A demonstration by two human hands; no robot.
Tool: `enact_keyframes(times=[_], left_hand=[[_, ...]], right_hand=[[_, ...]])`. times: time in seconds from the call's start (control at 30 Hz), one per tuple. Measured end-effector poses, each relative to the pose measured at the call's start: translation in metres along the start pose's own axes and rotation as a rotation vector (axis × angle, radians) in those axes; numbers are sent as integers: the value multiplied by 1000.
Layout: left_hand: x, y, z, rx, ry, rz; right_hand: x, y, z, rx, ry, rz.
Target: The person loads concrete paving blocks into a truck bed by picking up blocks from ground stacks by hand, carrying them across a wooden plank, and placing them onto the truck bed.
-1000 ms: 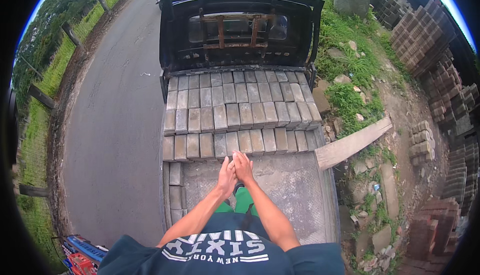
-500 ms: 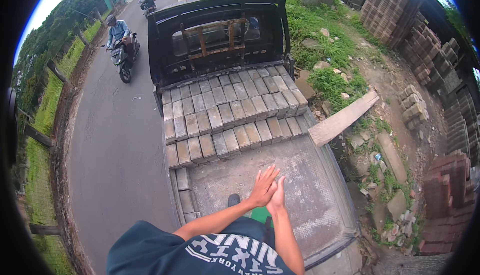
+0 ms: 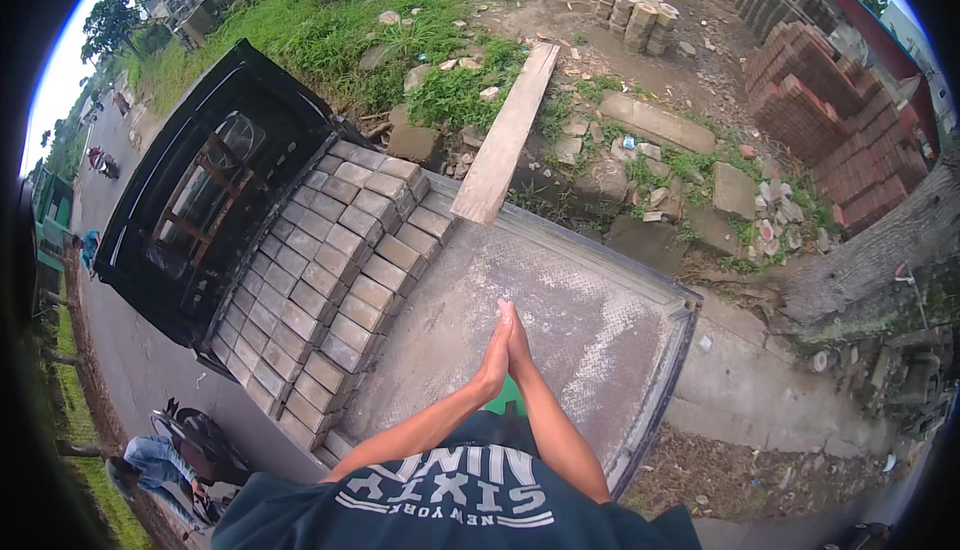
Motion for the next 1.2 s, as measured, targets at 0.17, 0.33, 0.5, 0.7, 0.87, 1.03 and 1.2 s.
enact_keyframes(times=[0.17, 0.33, 0.5, 0.7, 0.87, 1.03, 1.2], left_hand=[[102, 8, 21, 163, -72, 7], [202, 25, 2, -119, 77, -158], [290, 52, 7, -194, 104, -241], [401, 86, 69, -87, 3, -319], [531, 107, 81, 204, -112, -281], [644, 135, 60, 491, 27, -277], [753, 290, 63, 1057, -14, 215]], right_hand=[[61, -6, -39, 218, 17, 72], [119, -117, -32, 250, -60, 155], [208, -148, -55, 244, 25, 159], [330, -162, -159, 257, 198, 128], [411, -174, -221, 227, 324, 184], [483, -318, -198, 510, 77, 205], [553, -438, -211, 507, 97, 365]])
Point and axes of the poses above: each hand's wrist, its own x-axis towards the middle knuckle, its own z-axis out of the palm, y = z × x, the point moved 4 cm from there along x, towards the middle knuckle, and after that the axes turned 5 degrees about -y, right-handed, at the moved point
